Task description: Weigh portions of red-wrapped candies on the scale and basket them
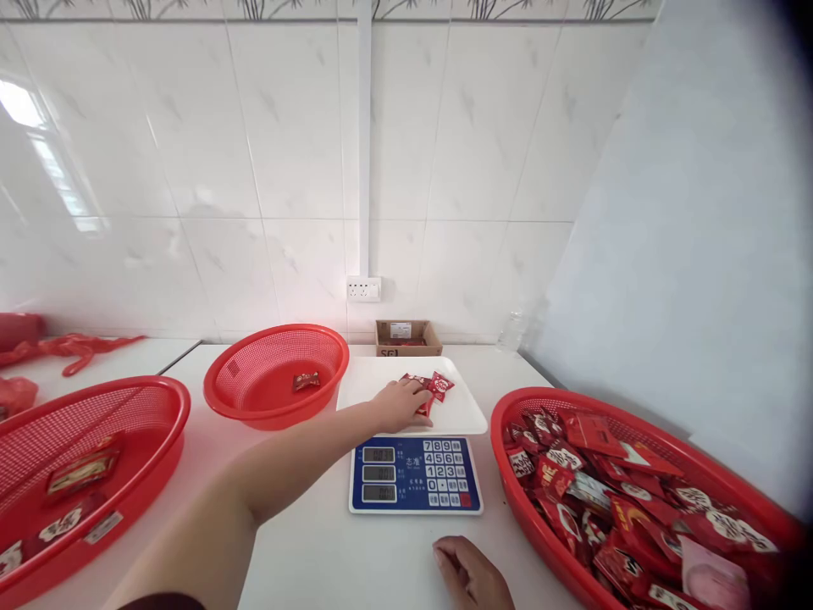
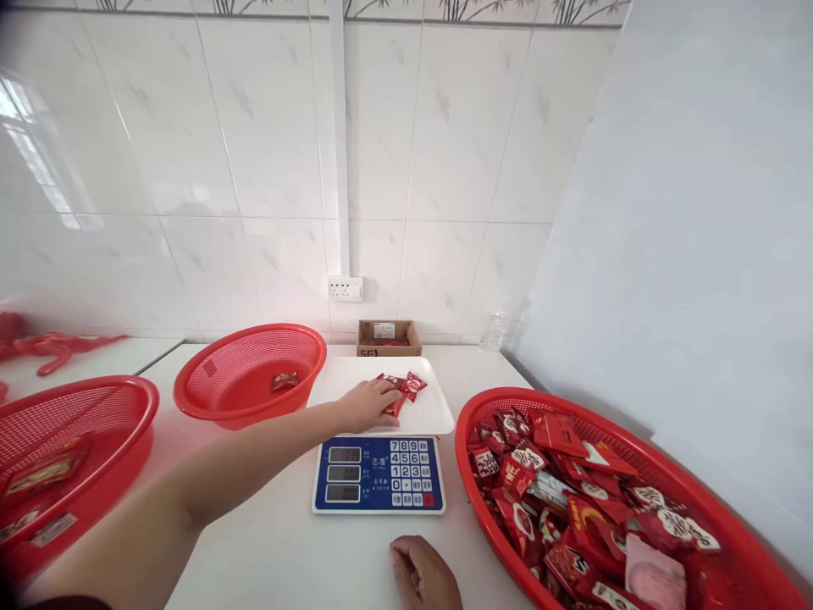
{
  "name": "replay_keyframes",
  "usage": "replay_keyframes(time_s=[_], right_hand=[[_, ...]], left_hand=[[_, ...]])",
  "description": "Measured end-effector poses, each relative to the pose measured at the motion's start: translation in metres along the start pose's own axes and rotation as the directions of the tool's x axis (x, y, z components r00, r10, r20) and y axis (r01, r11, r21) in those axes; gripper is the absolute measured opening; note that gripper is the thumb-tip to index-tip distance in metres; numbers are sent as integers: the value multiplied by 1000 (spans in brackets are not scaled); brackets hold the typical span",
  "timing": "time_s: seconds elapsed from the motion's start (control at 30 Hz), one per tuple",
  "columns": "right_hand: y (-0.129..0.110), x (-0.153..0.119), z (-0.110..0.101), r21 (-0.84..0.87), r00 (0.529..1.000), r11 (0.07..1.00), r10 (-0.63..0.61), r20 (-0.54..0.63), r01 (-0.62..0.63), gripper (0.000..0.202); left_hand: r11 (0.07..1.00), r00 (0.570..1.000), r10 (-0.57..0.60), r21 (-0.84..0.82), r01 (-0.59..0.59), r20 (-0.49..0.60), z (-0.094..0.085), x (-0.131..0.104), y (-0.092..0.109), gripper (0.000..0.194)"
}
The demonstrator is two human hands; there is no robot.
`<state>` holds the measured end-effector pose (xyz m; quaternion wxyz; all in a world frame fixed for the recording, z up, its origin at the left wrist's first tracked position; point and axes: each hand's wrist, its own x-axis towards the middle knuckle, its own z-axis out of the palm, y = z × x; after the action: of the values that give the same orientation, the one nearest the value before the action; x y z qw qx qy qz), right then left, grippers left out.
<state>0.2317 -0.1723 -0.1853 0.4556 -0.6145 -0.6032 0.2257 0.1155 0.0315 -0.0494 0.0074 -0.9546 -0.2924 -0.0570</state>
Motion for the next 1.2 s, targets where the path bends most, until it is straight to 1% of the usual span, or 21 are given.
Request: replay_keyframes(time_s=[0.07, 0.13, 0.2, 0.27, 0.33, 0.37, 0.4, 0.47, 0.53, 0.57, 0.6, 0.67, 0.77, 0.8, 0.87, 0.93, 1.0, 1.1, 1.2], right_hand=[[-1, 0, -2, -8, 999, 1000, -2, 52, 2, 36], [-1, 1, -2, -6, 998, 1000, -4, 68, 5, 35], [0, 0, 0, 0, 1000, 1000, -1, 31, 1, 37], [0, -1, 3, 4, 1000, 1000, 5, -25, -5, 40], [1, -2, 6, 7, 999, 1000, 7, -49, -7, 42], [1, -3, 6, 11, 999, 1000, 8, -54, -8, 42], [1, -3, 7, 16, 999, 1000, 8, -53, -7, 41], [1, -3, 6, 25, 999, 1000, 5, -44, -4, 41], [1, -3, 5, 26, 999, 1000, -1, -37, 1, 40], [1, -2, 5, 24, 999, 1000, -3, -34, 4, 40], [1, -2, 5, 21, 999, 1000, -5, -33, 5, 40], [2, -2, 5, 15, 999, 1000, -9, -39, 10, 41], [3, -2, 6, 8, 998, 1000, -17, -57, 17, 42], [3, -2, 7, 8, 998, 1000, -17, -57, 18, 42], [3, -2, 6, 7, 999, 1000, -18, -47, 18, 41], [3, -2, 6, 2, 999, 1000, -22, -41, 22, 40], [3, -1, 6, -11, 998, 999, -32, -51, 31, 40], [3, 0, 6, -30, 997, 999, -46, -55, 44, 42], [5, 1, 6, -31, 998, 998, -52, -39, 51, 44]], left_hand=[[998, 998, -66, -15, 66, 22, -5, -3, -9, 47], [995, 995, -93, -45, 94, 29, -11, -10, -18, 40], [996, 997, -76, -47, 76, 15, -16, -20, -24, 35], [998, 998, -64, 1, 64, -16, -20, -30, -26, 33], [993, 994, -90, 70, 95, -69, -26, -40, -29, 32], [985, 986, -128, 101, 139, -109, -30, -44, -32, 32], [971, 970, -186, 124, 206, -153, -35, -48, -37, 31], [919, 915, -335, 139, 370, -225, -44, -53, -51, 30], [859, 854, -456, 126, 495, -249, -49, -55, -66, 30], [845, 840, -486, 117, 522, -241, -49, -55, -71, 29], [845, 841, -493, 106, 524, -223, -47, -53, -75, 29], [872, 868, -468, 75, 484, -165, -38, -46, -73, 34], [924, 922, -381, 8, 382, -66, -17, -24, -54, 48], [937, 936, -349, -14, 349, -37, -10, -16, -46, 49], [953, 954, -300, -48, 300, 15, -1, 1, -33, 44], [955, 957, -287, -66, 290, 48, 4, 16, -25, 33], [944, 947, -319, -71, 321, 44, 5, 28, -24, 27], [919, 922, -386, -93, 383, -17, 5, 42, -24, 34], [914, 916, -395, -128, 385, -68, 8, 56, -15, 38]])
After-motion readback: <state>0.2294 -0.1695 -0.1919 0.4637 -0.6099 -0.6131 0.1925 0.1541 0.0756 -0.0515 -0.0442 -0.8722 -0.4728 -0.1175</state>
